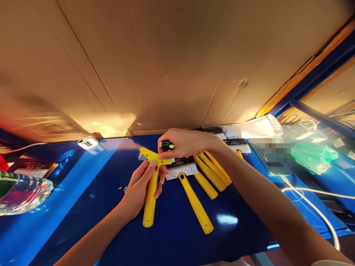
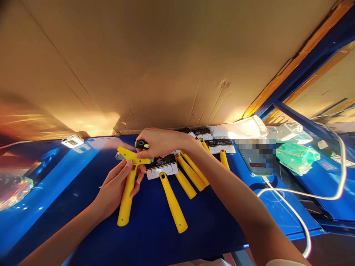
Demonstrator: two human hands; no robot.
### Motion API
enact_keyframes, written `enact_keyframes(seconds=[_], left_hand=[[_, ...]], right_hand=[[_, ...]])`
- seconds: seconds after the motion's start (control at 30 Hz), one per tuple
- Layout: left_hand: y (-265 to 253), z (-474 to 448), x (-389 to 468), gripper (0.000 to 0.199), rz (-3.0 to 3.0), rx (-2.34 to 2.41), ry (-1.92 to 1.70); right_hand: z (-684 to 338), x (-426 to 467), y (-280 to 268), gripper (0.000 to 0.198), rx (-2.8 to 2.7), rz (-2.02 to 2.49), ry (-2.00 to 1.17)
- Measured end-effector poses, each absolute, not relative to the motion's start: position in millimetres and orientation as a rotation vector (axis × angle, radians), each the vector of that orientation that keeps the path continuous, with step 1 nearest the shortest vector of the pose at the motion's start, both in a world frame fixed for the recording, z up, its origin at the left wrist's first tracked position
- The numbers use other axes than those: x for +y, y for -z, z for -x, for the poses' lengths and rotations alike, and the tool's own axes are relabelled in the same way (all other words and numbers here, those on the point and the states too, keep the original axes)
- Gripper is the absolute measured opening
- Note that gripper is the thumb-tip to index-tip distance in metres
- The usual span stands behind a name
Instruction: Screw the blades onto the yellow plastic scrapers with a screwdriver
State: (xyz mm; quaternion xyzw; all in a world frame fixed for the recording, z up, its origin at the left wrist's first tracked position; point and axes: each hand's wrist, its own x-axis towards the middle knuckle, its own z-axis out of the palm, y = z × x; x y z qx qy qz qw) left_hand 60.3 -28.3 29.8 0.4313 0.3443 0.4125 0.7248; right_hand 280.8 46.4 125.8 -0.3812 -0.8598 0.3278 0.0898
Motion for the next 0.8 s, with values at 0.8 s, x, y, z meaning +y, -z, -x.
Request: enact_keyframes(seconds=[0.8], left_hand=[[-33,-59,-23,0.036,-1.027,0.833,-0.954]], right_hand=[[-275,64,-114,0.015,-2.661,1.001,-0.918]])
